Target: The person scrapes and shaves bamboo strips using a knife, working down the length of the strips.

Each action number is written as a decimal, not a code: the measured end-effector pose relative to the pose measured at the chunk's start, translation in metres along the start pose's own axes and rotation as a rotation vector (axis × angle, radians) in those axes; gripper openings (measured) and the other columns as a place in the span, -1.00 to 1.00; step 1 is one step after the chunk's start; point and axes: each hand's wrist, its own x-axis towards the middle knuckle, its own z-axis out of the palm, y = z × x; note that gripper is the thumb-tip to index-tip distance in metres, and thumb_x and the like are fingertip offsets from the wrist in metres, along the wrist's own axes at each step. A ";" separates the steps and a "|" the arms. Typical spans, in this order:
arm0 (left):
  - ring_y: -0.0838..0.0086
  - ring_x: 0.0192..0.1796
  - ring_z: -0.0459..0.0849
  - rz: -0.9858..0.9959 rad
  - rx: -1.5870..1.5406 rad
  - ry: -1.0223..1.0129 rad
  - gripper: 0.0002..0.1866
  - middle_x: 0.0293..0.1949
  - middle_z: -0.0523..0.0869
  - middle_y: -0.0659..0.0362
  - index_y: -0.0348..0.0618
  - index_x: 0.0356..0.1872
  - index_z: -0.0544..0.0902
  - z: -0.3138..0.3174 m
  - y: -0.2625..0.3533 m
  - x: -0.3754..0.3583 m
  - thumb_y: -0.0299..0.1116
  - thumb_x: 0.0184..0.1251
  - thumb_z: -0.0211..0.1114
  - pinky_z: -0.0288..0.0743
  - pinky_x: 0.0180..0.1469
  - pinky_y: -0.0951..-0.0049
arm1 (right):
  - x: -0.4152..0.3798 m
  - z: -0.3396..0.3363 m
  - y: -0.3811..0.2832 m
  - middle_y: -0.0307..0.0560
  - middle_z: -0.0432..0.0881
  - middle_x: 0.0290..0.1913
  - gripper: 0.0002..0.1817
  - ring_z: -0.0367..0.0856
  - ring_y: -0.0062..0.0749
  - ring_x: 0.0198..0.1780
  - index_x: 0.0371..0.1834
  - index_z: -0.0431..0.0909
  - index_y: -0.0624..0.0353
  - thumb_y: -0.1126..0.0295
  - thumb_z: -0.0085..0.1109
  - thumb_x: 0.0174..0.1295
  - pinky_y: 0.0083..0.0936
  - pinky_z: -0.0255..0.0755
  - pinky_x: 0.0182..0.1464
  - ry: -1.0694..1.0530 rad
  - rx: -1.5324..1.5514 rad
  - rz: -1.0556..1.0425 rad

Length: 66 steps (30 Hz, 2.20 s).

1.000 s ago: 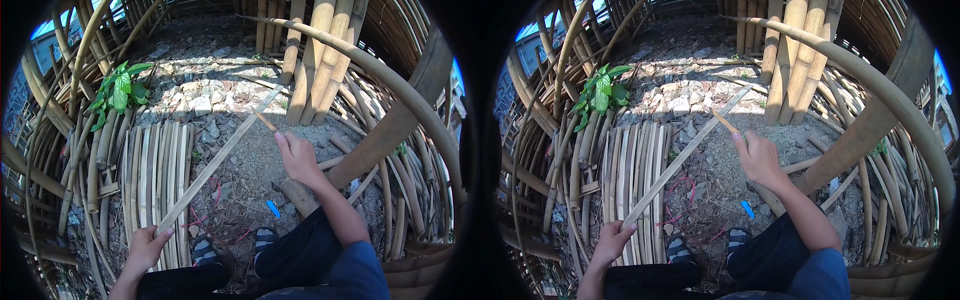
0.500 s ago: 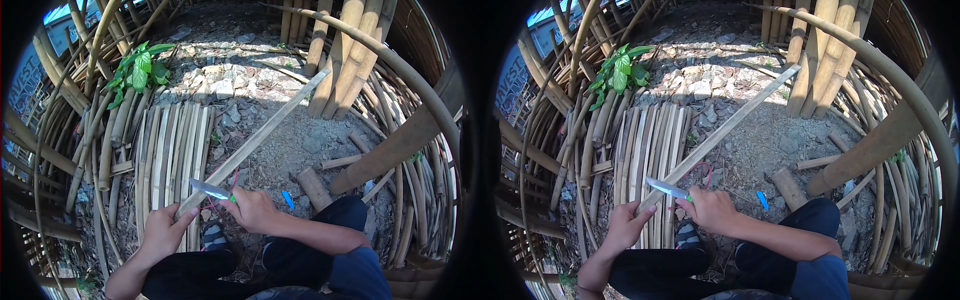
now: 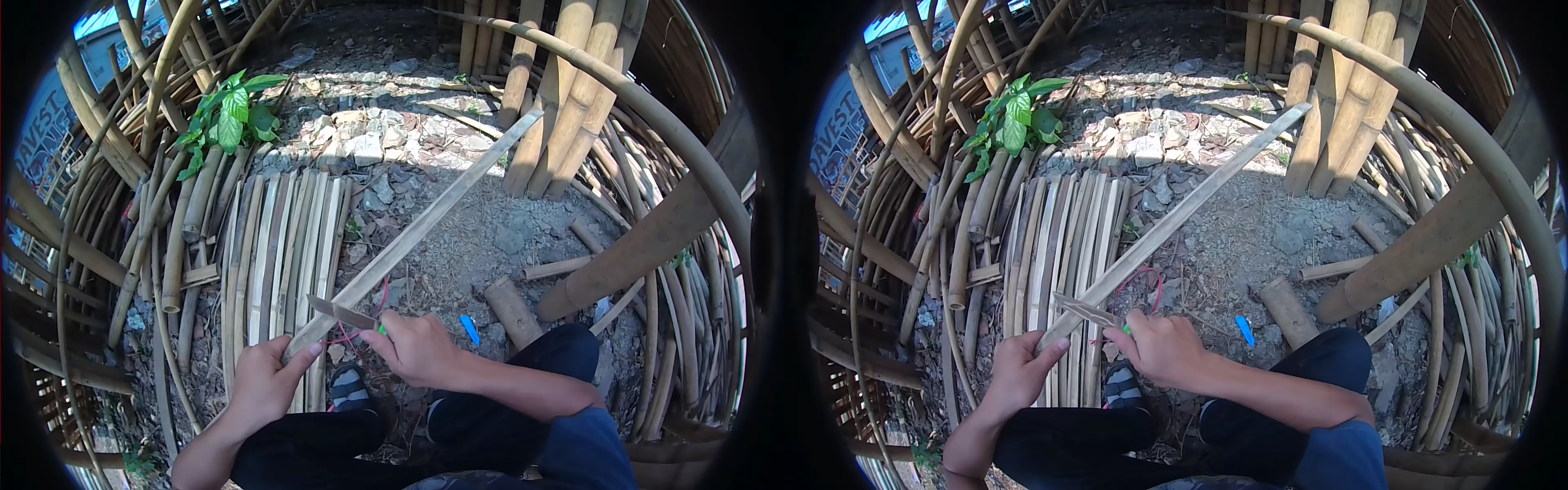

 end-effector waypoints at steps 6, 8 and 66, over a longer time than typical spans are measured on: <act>0.52 -0.68 0.37 0.049 -0.011 0.008 -0.46 -0.79 0.42 0.11 -0.35 -0.49 0.63 0.002 -0.002 -0.001 0.03 0.42 0.34 0.30 -0.55 0.26 | 0.002 0.007 0.003 0.10 0.55 -0.69 -0.54 0.58 0.01 -0.71 -0.46 0.43 0.24 0.07 0.10 0.47 -0.11 0.45 -0.65 0.022 -0.056 -0.148; 0.53 -0.68 0.36 0.063 -0.017 0.012 -0.46 -0.79 0.41 0.11 -0.35 -0.48 0.64 0.000 -0.002 0.000 0.03 0.42 0.34 0.29 -0.55 0.27 | 0.006 0.002 0.010 0.10 0.54 -0.68 -0.53 0.59 0.04 -0.68 -0.48 0.42 0.25 0.08 0.09 0.48 -0.09 0.45 -0.62 0.091 -0.087 -0.097; 0.77 -0.59 0.29 -0.116 -0.204 -0.128 -0.56 -0.68 0.44 0.39 -0.23 -0.58 0.55 0.001 -0.010 -0.004 -0.17 0.48 0.32 0.12 -0.57 0.56 | 0.049 -0.126 0.138 0.34 0.61 -0.53 -0.41 0.65 0.36 -0.35 -0.39 0.51 0.30 -0.06 -0.13 0.55 0.12 0.49 -0.25 0.137 -0.326 0.258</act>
